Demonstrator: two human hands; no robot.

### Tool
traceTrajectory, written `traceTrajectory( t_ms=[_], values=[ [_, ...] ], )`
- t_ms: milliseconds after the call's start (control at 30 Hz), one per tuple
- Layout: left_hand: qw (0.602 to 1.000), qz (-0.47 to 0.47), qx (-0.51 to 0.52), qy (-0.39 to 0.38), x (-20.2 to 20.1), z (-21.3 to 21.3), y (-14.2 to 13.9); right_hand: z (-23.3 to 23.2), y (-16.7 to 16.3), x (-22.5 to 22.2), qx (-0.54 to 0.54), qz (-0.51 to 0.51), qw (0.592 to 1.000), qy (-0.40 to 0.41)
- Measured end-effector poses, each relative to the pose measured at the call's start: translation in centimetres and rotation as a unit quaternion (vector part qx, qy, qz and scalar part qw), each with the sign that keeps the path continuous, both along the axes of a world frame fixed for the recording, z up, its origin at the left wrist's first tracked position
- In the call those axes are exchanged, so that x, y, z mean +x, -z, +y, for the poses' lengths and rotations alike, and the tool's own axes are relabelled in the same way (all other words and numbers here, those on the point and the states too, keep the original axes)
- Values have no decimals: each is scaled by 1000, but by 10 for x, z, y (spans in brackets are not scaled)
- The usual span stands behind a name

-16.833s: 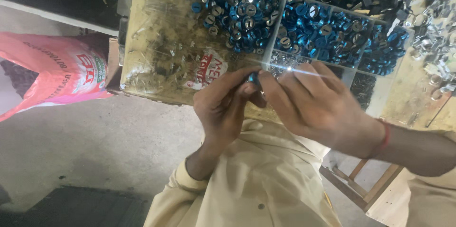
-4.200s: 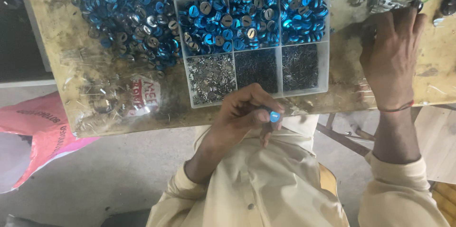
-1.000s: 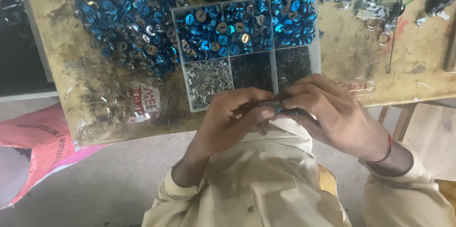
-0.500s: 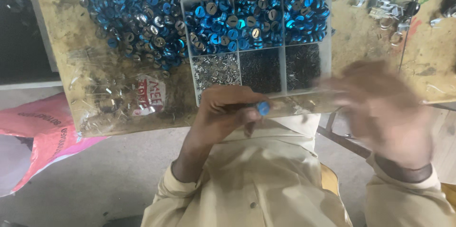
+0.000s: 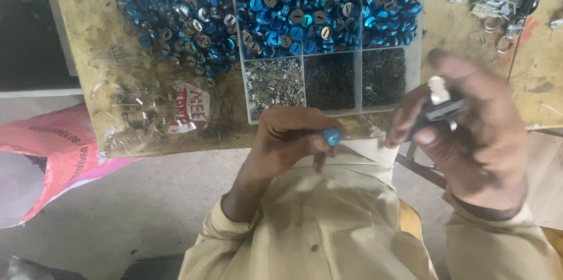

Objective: The person repeatedly assembles small blue snap fasteners by hand. They pick a blue cap, place a metal pin into it, and use a hammer to press the pin into the cap. The assembled fasteners are placed on the table. The process is repeated multiple times.

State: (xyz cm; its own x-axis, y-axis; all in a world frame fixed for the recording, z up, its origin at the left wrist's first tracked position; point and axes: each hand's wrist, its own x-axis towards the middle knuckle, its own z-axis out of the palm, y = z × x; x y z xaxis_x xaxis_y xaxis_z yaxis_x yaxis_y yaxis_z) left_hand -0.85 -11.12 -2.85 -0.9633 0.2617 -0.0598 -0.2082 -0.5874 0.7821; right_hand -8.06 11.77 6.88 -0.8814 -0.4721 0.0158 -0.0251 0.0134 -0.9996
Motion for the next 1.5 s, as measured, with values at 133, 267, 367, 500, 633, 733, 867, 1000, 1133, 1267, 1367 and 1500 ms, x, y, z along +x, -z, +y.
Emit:
traceTrajectory(
  t_ms=[133,267,367,500,633,733,867,1000,1133,1267,1367,1500],
  values=[
    [1000,-28,-5,-1,3,13,0,-21,21,-1,-143,-14,988,52],
    [1000,-24,11,-3,3,22,1,-24,46,10,-90,43,987,127],
    [999,-39,17,-12,5,23,2,-27,63,13,-78,127,979,137],
    [997,-69,17,-31,6,26,6,-28,79,12,-97,207,965,129],
    [998,-50,25,-28,8,29,9,-39,87,12,-89,247,960,93],
    [992,-103,59,-45,9,34,8,-54,87,18,-94,242,962,85],
    [988,-120,69,-64,6,36,10,-47,76,16,-3,88,995,38],
    [997,-74,-21,-15,12,20,13,-14,50,-8,219,284,928,-95],
    [990,-124,71,-8,11,14,11,21,-3,-29,250,273,873,-317],
    [984,-64,-165,-1,7,8,4,32,-2,-75,330,304,879,-161],
    [984,-59,-169,8,11,14,-7,37,42,-126,470,345,809,77],
    [982,-19,-182,45,5,24,-10,73,87,-146,459,368,806,64]
  ],
)
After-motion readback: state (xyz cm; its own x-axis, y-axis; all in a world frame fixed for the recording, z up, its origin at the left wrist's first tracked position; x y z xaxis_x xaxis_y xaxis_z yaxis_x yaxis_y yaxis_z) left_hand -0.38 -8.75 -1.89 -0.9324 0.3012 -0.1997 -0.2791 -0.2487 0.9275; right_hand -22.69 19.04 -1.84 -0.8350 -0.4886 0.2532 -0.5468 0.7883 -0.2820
